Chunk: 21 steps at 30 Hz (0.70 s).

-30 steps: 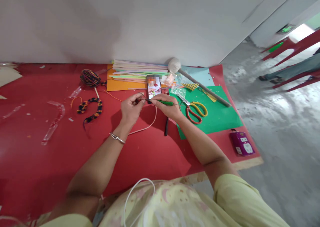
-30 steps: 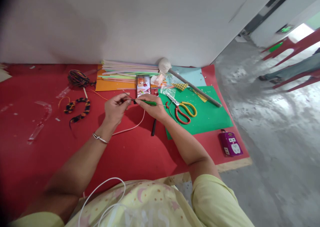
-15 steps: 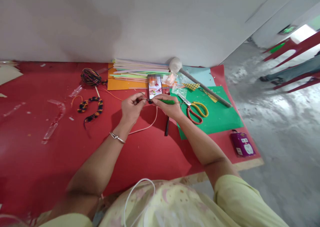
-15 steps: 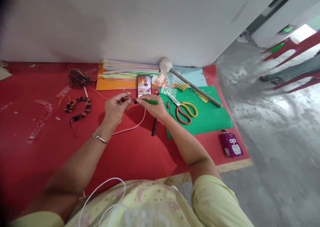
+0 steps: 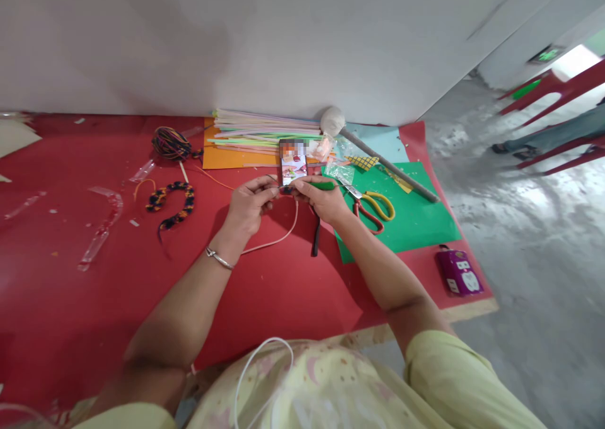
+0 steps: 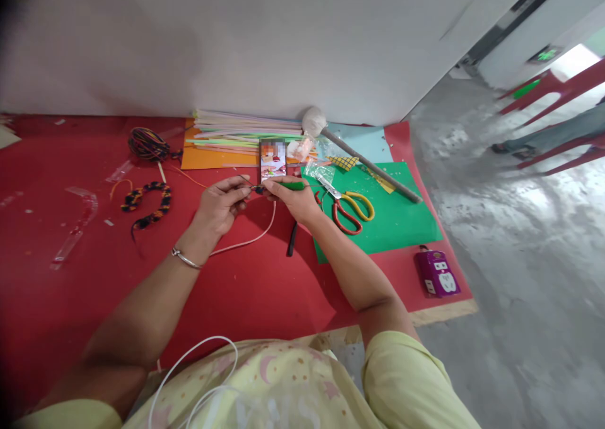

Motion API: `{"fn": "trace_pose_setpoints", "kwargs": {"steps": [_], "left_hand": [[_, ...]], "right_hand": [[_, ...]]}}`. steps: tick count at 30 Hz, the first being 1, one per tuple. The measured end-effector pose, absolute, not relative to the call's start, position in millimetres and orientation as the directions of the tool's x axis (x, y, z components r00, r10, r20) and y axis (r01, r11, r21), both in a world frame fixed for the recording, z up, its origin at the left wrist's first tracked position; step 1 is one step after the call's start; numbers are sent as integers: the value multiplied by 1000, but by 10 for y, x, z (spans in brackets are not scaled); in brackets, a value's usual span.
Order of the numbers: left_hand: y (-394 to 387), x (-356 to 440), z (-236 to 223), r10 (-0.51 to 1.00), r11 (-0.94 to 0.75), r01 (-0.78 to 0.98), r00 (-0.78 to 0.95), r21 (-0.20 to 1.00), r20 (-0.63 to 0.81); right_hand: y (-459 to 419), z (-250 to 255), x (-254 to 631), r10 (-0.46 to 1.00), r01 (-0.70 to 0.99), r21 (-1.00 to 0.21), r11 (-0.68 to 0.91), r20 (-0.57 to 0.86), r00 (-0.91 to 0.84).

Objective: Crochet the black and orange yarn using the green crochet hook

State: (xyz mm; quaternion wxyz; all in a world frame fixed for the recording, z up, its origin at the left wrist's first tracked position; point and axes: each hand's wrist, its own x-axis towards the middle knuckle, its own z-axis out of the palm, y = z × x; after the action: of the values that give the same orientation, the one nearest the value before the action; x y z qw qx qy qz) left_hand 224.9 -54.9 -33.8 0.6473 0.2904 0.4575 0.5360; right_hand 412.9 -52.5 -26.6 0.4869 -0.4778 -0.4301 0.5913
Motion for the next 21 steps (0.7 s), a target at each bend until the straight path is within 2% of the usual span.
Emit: {"fn": "trace_pose_setpoints", "kwargs": {"steps": [7,13,21], "left_hand": [[-565,2235,-294,940,323,-471,62,821,-335],[-564,2241,-310,948,301,-448,43,842,-316],[-555,2247,-319,960,259,-427,14,867,-280]], "right_hand": [[-506,-288,4170,975,-245,-947,-206,-177,-136],[-553,-158,4182,979,-135,-976,-171,-152,-136],[-563,-153,4175,989,-81,-992,-93,-83,-123]]}}
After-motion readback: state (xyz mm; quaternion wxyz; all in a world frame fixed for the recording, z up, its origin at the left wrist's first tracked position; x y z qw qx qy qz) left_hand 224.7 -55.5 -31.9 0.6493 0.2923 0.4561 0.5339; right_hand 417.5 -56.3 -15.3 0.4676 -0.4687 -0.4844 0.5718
